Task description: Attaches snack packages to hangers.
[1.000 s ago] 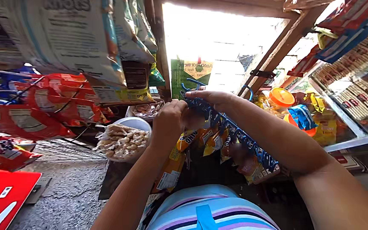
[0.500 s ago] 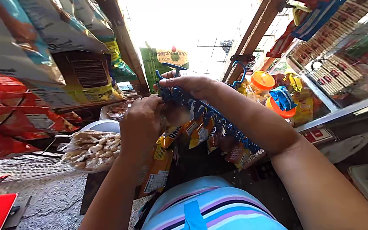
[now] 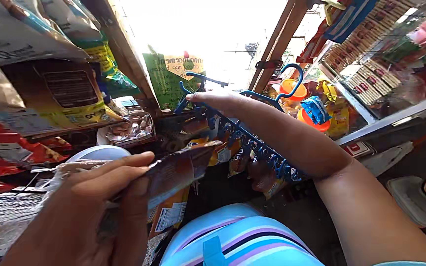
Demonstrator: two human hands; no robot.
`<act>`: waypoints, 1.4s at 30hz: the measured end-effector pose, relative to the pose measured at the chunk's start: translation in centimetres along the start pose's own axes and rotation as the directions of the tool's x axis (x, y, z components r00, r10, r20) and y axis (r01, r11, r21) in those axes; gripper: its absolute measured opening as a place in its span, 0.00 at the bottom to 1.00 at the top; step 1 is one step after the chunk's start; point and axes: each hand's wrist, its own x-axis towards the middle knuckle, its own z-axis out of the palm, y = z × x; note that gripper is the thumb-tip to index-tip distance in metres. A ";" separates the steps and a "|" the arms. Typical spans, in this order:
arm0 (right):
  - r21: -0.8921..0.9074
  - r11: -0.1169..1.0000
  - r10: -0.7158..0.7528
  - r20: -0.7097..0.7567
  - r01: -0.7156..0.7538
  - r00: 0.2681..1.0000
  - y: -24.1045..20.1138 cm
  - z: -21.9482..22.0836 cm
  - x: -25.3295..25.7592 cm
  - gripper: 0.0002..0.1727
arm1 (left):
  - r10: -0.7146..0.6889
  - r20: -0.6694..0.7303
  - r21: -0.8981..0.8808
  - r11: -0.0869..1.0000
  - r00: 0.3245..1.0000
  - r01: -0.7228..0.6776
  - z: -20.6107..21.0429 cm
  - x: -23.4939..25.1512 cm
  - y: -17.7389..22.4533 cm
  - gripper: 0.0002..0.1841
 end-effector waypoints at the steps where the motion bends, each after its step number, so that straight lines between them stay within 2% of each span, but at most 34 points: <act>1: -0.027 1.000 0.002 0.000 -0.002 1.000 0.2 0.1 -0.3 0.35 | 0.001 0.031 -0.024 1.000 1.000 0.000 0.2 0.0 0.4 0.12; 3: -0.073 0.997 0.000 -0.011 -0.001 1.000 0.3 0.3 -0.7 0.34 | 0.012 0.073 -0.074 0.997 0.997 -0.007 1.1 0.1 0.8 0.12; 5: -0.140 0.990 -0.017 0.019 0.020 1.000 0.0 0.5 -2.0 0.39 | 0.019 0.106 -0.121 0.993 0.994 -0.006 1.6 0.1 1.4 0.12; 7: -0.317 0.943 -0.086 0.075 0.105 0.994 -0.6 0.5 -4.7 0.40 | 0.027 0.149 -0.154 0.988 0.988 -0.004 1.7 -0.2 1.6 0.13; 9: -0.488 0.830 -0.247 0.109 0.269 0.963 -0.4 0.2 -8.2 0.33 | 0.039 0.194 -0.200 0.980 0.980 0.000 1.6 -0.7 1.6 0.13; 11: -0.597 0.713 -0.391 0.096 0.367 0.915 0.8 -0.8 -11.9 0.20 | 0.050 0.232 -0.269 0.963 0.971 0.015 1.7 -1.2 1.4 0.12; 13: -0.687 0.659 -0.394 0.029 0.305 0.918 2.5 -2.2 -15.1 0.13 | 0.064 0.257 -0.326 0.945 0.964 0.024 2.2 -1.6 1.3 0.12; 15: -0.725 0.668 -0.306 -0.058 0.170 0.950 4.6 -3.9 -16.9 0.13 | 0.081 0.275 -0.360 0.933 0.958 0.024 3.2 -1.8 1.5 0.12; 18: -0.703 0.710 -0.051 -0.118 -0.047 0.992 7.2 -5.5 -17.8 0.16 | 0.117 0.325 -0.390 0.920 0.938 0.020 5.5 -2.3 2.1 0.14; 21: -0.658 0.742 0.090 -0.095 -0.130 0.991 8.8 -6.1 -17.6 0.17 | 0.158 0.398 -0.412 0.911 0.904 0.022 8.1 -2.5 2.8 0.14; 25: -0.529 0.839 0.136 -0.023 -0.128 0.990 9.8 -7.1 -16.8 0.12 | 0.185 0.519 -0.490 0.864 0.835 0.114 11.2 -2.5 3.8 0.12; 30: -0.442 0.874 0.240 0.029 -0.203 0.970 9.9 -7.7 -16.9 0.16 | 0.140 0.647 -0.501 0.819 0.750 0.279 14.2 -2.5 4.8 0.11; 33: -0.414 0.898 0.206 0.089 -0.152 0.974 10.4 -8.0 -16.8 0.11 | 0.105 0.696 -0.482 0.802 0.710 0.354 15.4 -2.5 5.0 0.13; 35: -0.423 0.889 0.236 0.095 -0.176 0.967 9.6 -7.8 -17.0 0.10 | 0.105 0.715 -0.478 0.795 0.691 0.373 15.9 -2.6 5.2 0.13; 37: -0.426 0.882 0.262 0.088 -0.201 0.961 9.3 -8.0 -16.8 0.15 | 0.104 0.725 -0.468 0.799 0.681 0.377 16.1 -2.6 5.5 0.12; 40: -0.361 0.925 0.183 0.149 -0.118 0.972 10.6 -9.2 -16.3 0.18 | 0.131 0.727 -0.477 0.803 0.674 0.359 16.3 -2.8 5.6 0.12; 42: -0.324 0.939 0.188 0.198 -0.117 0.962 9.9 -9.3 -16.4 0.21 | 0.182 0.732 -0.500 0.798 0.657 0.336 16.5 -3.1 5.8 0.11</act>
